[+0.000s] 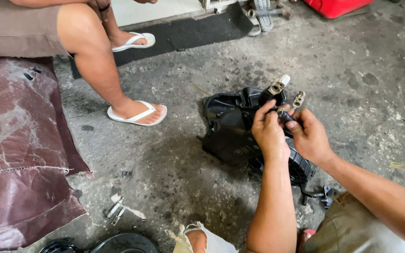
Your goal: The person sits on the floor and manipulates a black motorcycle part, connecting and disconnecting white plastic connectors. They then stand, walk to a tool rack, pick up a wrench, and return to the part to tighten a fitting.
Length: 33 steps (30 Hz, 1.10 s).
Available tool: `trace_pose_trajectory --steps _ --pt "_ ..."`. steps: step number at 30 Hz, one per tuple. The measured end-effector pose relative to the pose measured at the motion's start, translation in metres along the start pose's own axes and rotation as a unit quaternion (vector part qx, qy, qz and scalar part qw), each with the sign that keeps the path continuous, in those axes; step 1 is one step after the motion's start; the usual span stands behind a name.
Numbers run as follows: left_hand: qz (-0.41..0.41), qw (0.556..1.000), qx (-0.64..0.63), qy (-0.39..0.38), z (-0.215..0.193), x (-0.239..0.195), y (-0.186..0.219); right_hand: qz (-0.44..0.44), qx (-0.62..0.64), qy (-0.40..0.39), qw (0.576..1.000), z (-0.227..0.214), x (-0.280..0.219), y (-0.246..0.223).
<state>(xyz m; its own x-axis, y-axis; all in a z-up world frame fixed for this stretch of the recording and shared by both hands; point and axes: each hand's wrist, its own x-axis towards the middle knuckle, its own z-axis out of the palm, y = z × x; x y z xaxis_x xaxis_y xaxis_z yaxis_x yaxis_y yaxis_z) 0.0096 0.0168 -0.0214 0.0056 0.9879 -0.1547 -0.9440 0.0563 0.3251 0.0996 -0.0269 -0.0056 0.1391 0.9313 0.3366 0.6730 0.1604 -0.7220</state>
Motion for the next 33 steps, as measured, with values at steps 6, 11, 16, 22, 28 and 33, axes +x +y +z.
trace_pose_trajectory --steps 6,11,16,22,28,33 --pt "0.112 0.982 0.147 -0.041 0.006 -0.015 -0.001 0.032 0.057 -0.015 0.998 -0.001 0.004 0.01" --pt "0.165 0.934 0.314 -0.043 0.012 -0.026 0.01 0.013 0.11 -0.015 0.994 0.001 0.006 0.012" --pt "0.178 0.892 0.41 -0.061 0.013 -0.027 0.022 0.064 0.09 -0.003 0.994 0.004 0.008 0.009" --pt "0.157 0.894 0.411 -0.082 0.004 -0.021 0.02 0.059 0.118 0.009 0.991 0.01 0.01 0.005" --pt "0.086 0.947 0.279 -0.135 -0.012 -0.01 0.012 0.059 0.112 0.021 0.992 0.014 0.011 -0.002" --pt "0.027 0.966 0.221 -0.134 -0.023 -0.003 0.014 0.062 0.067 0.034 0.995 0.013 0.013 -0.014"
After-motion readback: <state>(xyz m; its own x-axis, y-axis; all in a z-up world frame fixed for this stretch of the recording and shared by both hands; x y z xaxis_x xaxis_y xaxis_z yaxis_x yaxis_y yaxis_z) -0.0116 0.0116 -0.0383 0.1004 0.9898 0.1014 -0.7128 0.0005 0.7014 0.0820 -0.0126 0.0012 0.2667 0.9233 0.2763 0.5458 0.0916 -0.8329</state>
